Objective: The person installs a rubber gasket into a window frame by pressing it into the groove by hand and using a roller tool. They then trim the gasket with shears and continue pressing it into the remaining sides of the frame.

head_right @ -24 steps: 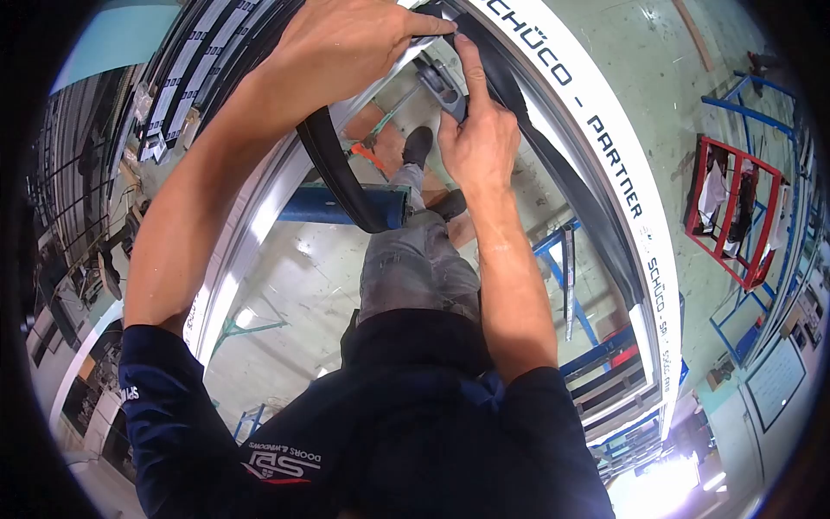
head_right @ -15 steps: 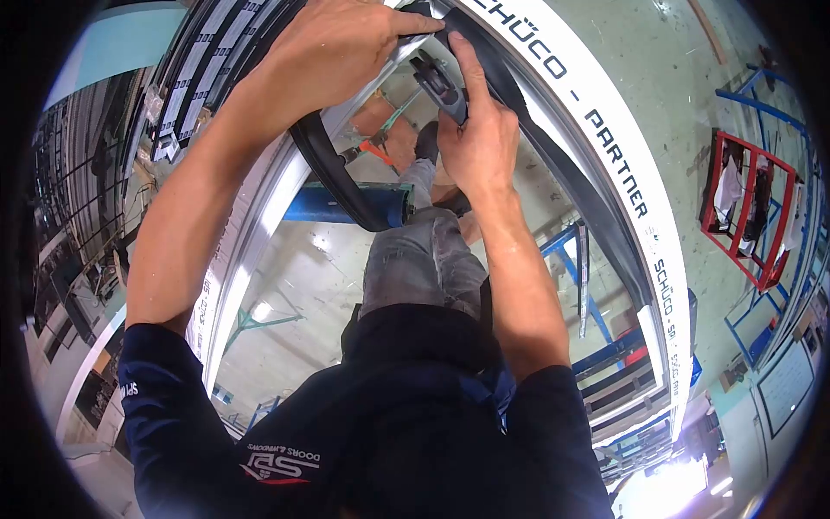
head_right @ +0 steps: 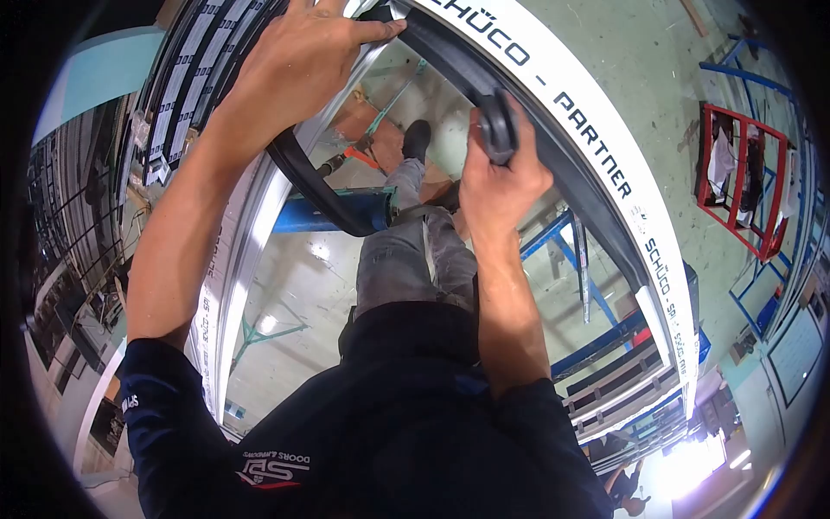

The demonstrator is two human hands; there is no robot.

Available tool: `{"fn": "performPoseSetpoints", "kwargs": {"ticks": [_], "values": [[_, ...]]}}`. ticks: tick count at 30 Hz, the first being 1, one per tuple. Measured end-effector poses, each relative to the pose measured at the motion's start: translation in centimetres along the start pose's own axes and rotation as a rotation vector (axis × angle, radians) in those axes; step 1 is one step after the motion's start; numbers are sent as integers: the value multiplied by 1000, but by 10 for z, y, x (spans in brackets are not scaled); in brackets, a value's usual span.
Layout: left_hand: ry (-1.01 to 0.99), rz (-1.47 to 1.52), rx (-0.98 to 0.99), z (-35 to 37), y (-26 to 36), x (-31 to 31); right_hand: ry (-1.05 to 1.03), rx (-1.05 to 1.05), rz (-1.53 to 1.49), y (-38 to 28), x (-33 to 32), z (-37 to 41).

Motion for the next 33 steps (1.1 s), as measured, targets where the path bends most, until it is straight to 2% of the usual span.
{"fn": "performPoseSetpoints", "kwargs": {"ticks": [4, 8, 11, 12, 13, 15, 18, 21, 22, 29, 33], "values": [[-2, -43, 4, 0, -6, 7, 44, -84, 43, -10, 5, -1], [-77, -1, -74, -2, -2, 2, 149, -130, 12, -16, 13, 8], [-97, 11, -104, -1, 15, -12, 36, -137, -97, -19, 15, 22], [-82, -17, -101, 0, 20, -14, -15, -67, -149, -19, 23, 26], [-67, -16, -97, 1, 19, -14, -103, -146, -211, -17, 31, 23], [-40, 19, -87, 0, 11, -9, -160, -36, -275, -13, 53, 22], [-40, 29, -109, 1, 7, -7, 29, 139, -281, -29, 78, 4], [-34, 11, -137, 2, 11, -6, 135, 310, -450, -44, 99, -8], [-26, 4, -142, 3, 13, -7, 107, 461, -523, -49, 106, -8], [-97, 59, -45, 1, -9, 3, 137, 618, -643, -70, 111, -13], [-41, -95, 62, 4, -4, 2, 188, 697, -798, -80, 117, -19]]}}
Point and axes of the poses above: each hand's wrist, its own z-axis away from the middle knuckle, its own x-axis out of the palm, y = z × x, the point moved 2 cm from there along -z, towards the middle knuckle, and after that the axes turned 10 degrees about z, right-handed, at the moved point
